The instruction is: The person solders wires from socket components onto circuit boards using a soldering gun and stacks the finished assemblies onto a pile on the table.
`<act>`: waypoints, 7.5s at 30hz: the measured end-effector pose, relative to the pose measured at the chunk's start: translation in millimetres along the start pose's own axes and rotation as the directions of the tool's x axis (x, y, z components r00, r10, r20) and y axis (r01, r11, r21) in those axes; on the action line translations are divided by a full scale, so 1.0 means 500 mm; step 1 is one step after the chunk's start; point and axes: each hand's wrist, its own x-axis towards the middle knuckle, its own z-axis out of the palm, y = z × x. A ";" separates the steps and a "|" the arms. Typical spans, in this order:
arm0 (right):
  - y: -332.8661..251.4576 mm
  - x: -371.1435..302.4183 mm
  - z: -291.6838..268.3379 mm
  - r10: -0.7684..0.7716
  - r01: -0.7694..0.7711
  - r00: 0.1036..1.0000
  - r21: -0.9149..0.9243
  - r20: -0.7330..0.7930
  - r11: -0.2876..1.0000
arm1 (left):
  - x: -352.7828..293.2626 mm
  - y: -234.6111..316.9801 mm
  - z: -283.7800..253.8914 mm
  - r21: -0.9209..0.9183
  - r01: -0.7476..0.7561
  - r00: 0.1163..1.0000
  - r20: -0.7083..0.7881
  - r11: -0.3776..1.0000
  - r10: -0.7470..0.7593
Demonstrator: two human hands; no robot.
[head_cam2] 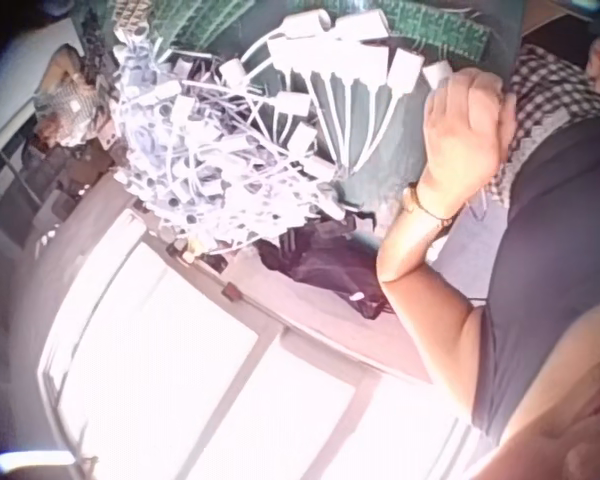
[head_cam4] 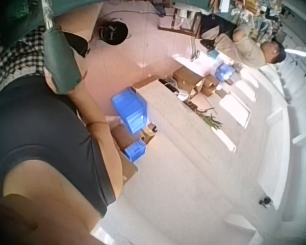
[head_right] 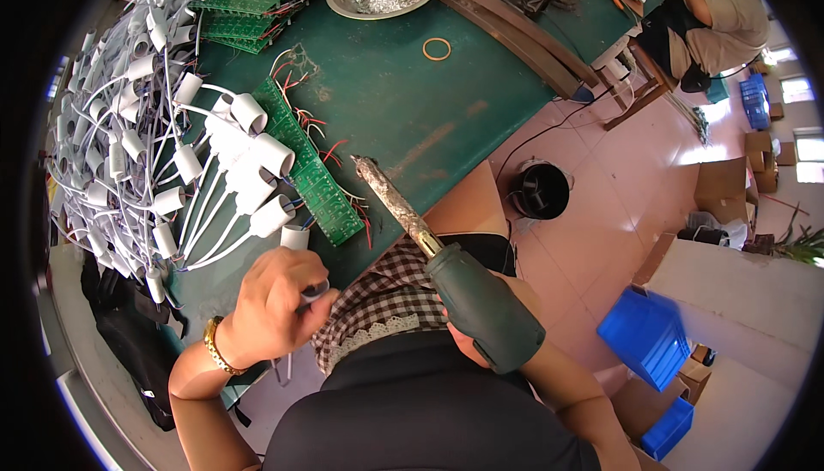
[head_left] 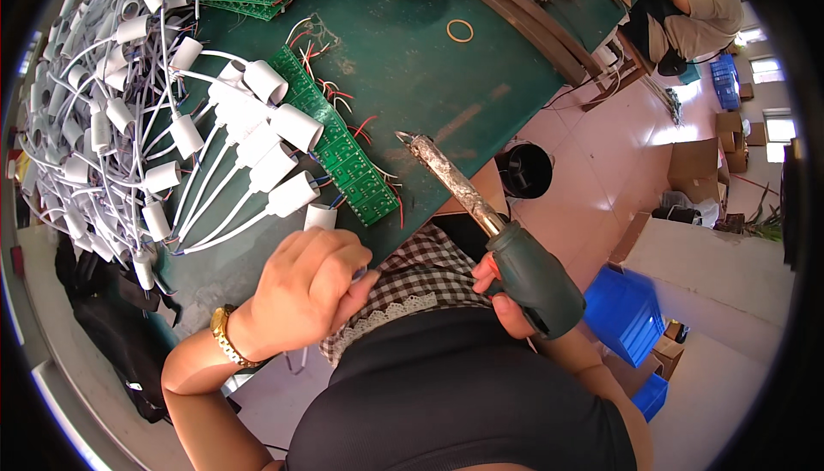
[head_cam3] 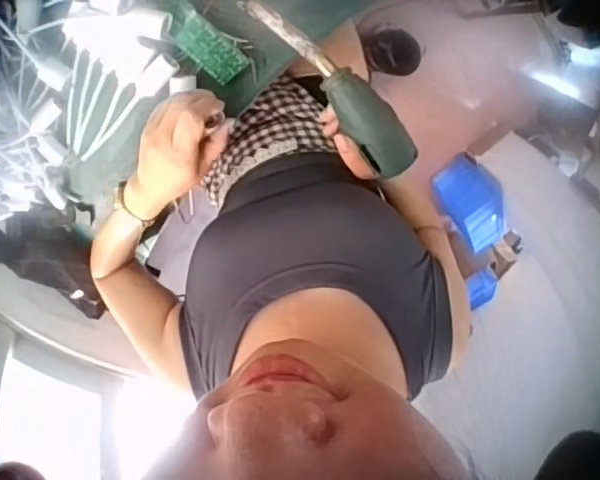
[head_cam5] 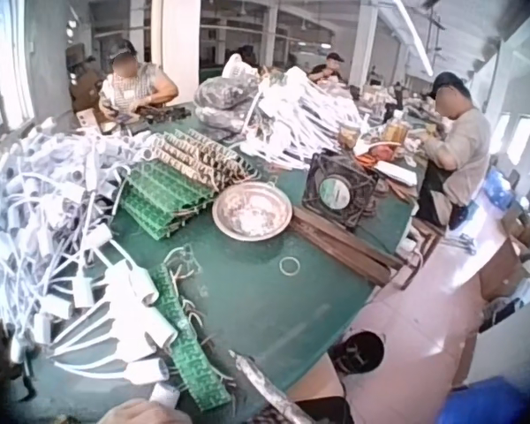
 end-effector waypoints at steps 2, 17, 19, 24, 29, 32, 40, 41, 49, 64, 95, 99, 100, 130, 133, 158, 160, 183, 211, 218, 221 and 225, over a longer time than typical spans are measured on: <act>-0.001 0.002 -0.001 0.006 -0.006 1.000 0.014 0.016 1.000 | -0.014 0.014 -0.001 -0.146 -0.035 0.997 0.058 0.989 0.044; 0.028 -0.007 -0.005 -0.011 0.012 1.000 0.022 -0.012 1.000 | -0.059 -0.099 -0.090 -0.231 -0.024 0.987 0.147 0.973 0.059; 0.035 -0.006 -0.001 -0.047 0.048 0.999 0.096 -0.018 0.994 | -0.068 -0.090 -0.060 -0.366 0.024 0.999 0.035 0.930 -0.012; 0.029 0.004 -0.005 -0.032 0.031 0.999 0.044 0.026 0.999 | -0.060 -0.078 -0.023 -0.463 0.057 0.969 -0.189 0.885 -0.161; 0.044 -0.005 -0.008 -0.048 0.045 0.999 0.109 0.025 0.993 | -0.066 -0.088 -0.023 -0.456 0.125 0.946 -0.213 0.881 -0.245; 0.037 0.002 -0.005 -0.058 0.056 0.998 0.109 0.011 0.992 | -0.056 -0.077 -0.025 -0.417 0.136 0.928 -0.263 0.899 -0.263; 0.033 0.006 -0.002 -0.102 0.103 0.995 0.002 -0.004 0.995 | -0.055 -0.072 -0.092 0.062 0.044 0.909 -0.416 0.997 -0.014; 0.036 0.003 -0.007 -0.102 0.102 0.995 0.000 -0.006 0.995 | -0.054 -0.060 -0.108 0.107 0.054 0.905 -0.425 0.993 -0.004; 0.010 0.030 -0.021 -0.106 0.116 0.988 -0.086 0.115 0.990 | 0.002 0.043 -0.027 0.448 -0.160 0.984 -0.004 0.879 0.181; -0.001 -0.033 -0.026 0.191 -0.201 0.974 0.075 0.124 0.977 | 0.015 -0.014 0.040 0.495 0.053 0.987 -0.157 0.867 0.029; 0.053 -0.054 0.012 -0.079 0.088 0.996 -0.359 0.039 0.929 | 0.044 -0.014 0.041 0.337 0.163 0.975 -0.197 0.927 -0.100; 0.052 -0.043 0.018 -0.052 0.053 0.999 -0.172 0.012 0.984 | 0.044 -0.013 0.040 0.335 0.168 0.976 -0.191 0.927 -0.108; 0.052 -0.044 0.017 -0.050 0.052 0.999 -0.170 0.012 0.984 | 0.044 -0.013 0.040 0.335 0.169 0.976 -0.189 0.927 -0.109; 0.015 -0.052 -0.016 0.082 -0.075 0.991 -0.062 0.107 0.995 | 0.044 -0.012 0.046 0.355 0.176 0.975 -0.193 0.918 -0.113; -0.005 -0.039 -0.009 0.207 -0.141 0.971 -0.410 0.119 0.901 | 0.040 -0.016 0.047 0.355 0.165 0.976 -0.195 0.920 -0.100; -0.015 -0.040 -0.025 0.194 -0.186 0.981 -0.208 0.019 0.960 | 0.030 -0.035 0.009 0.092 0.085 0.996 -0.043 0.992 -0.081; -0.030 -0.030 -0.025 0.260 -0.260 0.966 0.013 0.011 0.966 | 0.027 -0.034 0.012 0.075 0.090 0.995 -0.049 0.993 -0.086; 0.006 -0.007 -0.032 0.024 -0.031 0.994 0.065 0.107 0.997 | 0.025 -0.001 0.030 0.294 0.283 0.958 -0.141 0.913 -0.251; 0.005 -0.025 -0.045 0.305 -0.256 0.922 -0.215 0.239 0.942 | 0.048 -0.008 0.021 0.362 0.296 0.954 -0.065 0.884 -0.292; -0.062 0.008 -0.030 0.257 -0.176 0.952 -0.389 0.168 0.905 | 0.045 -0.017 0.029 0.412 0.276 0.959 -0.061 0.868 -0.276; -0.054 -0.002 -0.038 0.331 -0.283 0.934 -0.285 0.136 0.916 | 0.043 -0.017 0.027 0.431 0.266 0.963 -0.078 0.862 -0.258; -0.072 0.012 -0.017 0.257 -0.215 0.959 -0.291 0.115 0.932 | 0.043 -0.014 0.025 0.398 0.266 0.964 -0.084 0.878 -0.253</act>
